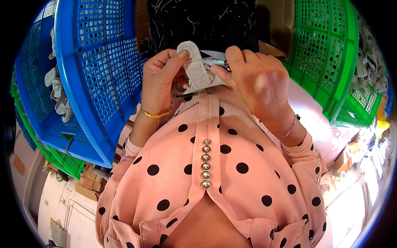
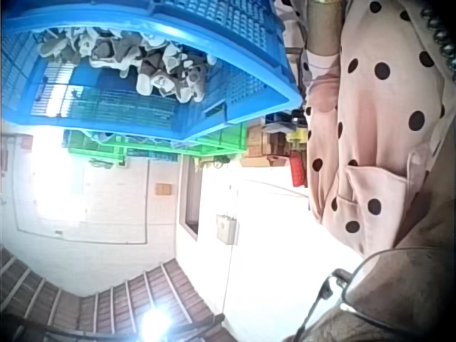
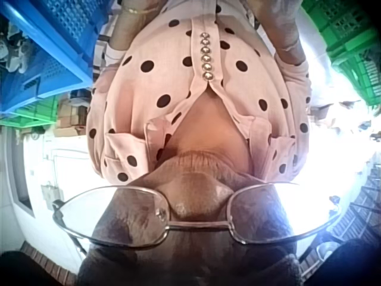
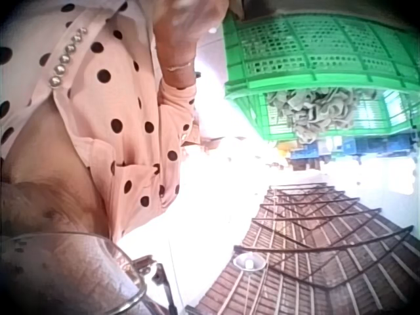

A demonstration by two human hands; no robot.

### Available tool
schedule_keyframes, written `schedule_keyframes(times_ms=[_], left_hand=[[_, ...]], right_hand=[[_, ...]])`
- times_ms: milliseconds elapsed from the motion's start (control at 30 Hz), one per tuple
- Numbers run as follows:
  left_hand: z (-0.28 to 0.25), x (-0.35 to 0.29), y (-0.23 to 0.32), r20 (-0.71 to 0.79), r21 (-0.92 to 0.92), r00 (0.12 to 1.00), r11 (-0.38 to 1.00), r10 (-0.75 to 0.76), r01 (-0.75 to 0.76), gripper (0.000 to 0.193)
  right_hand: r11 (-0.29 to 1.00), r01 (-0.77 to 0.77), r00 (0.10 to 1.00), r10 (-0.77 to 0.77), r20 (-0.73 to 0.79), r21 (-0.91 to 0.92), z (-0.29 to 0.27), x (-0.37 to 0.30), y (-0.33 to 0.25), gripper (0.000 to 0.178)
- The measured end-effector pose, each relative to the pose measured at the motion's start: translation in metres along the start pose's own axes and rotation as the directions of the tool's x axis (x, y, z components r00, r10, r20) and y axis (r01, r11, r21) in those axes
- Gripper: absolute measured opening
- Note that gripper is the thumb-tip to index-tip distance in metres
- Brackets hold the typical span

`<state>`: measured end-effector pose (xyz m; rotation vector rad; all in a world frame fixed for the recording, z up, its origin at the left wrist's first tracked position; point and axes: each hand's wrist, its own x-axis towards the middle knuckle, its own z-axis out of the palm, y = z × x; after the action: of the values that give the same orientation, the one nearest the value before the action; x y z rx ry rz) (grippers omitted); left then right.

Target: The person sits on the floor and uses scissors to trim loose threads and excess fabric from the edges of white slippers. They handle the slippers one at a time, picking them from a blue basket, trimming them, and placing them into a cardboard box.

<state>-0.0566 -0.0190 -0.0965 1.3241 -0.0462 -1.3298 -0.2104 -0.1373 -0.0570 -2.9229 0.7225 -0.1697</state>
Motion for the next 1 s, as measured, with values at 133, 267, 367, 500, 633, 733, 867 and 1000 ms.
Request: schedule_keyframes(times_ms=[133,267,367,500,633,733,867,1000], left_hand=[[-0.001,0.000,0.000,0.008,-0.002,1.000,1.000,-0.013,0.013,0.022],[-0.004,0.001,0.000,0.014,-0.048,0.999,0.998,-0.040,0.041,0.022],[-0.008,0.001,-0.003,0.045,-0.045,0.997,0.997,-0.055,0.057,0.020],[-0.008,0.002,-0.005,0.030,-0.052,0.998,0.997,-0.056,0.058,0.020],[-0.005,0.002,-0.009,-0.001,-0.057,0.999,0.997,-0.050,0.050,0.023],[-0.003,0.001,-0.010,-0.024,-0.013,0.999,0.999,-0.042,0.042,0.023],[0.007,-0.004,-0.033,0.113,0.145,0.992,0.989,-0.051,0.034,0.024],[0.001,0.000,-0.020,0.006,0.004,0.998,0.998,-0.056,0.056,0.021]], right_hand=[[0.999,-0.004,0.999,0.006,-0.043,0.051,0.009,-0.002,0.001,0.037],[0.975,-0.086,0.993,0.100,-0.058,0.204,0.029,-0.009,-0.003,0.036],[0.943,-0.142,0.986,0.162,-0.043,0.301,0.038,-0.013,-0.008,0.036],[0.939,-0.135,0.983,0.166,-0.075,0.315,0.045,-0.014,-0.010,0.036],[0.889,-0.226,0.972,0.234,0.028,0.397,0.047,-0.016,-0.011,0.035],[0.824,-0.304,0.952,0.286,0.111,0.479,0.043,-0.016,-0.012,0.035],[0.746,-0.333,0.922,0.385,0.036,0.577,0.036,-0.001,-0.024,0.033],[0.723,-0.298,0.917,0.399,-0.024,0.623,0.014,0.020,-0.017,0.031]])
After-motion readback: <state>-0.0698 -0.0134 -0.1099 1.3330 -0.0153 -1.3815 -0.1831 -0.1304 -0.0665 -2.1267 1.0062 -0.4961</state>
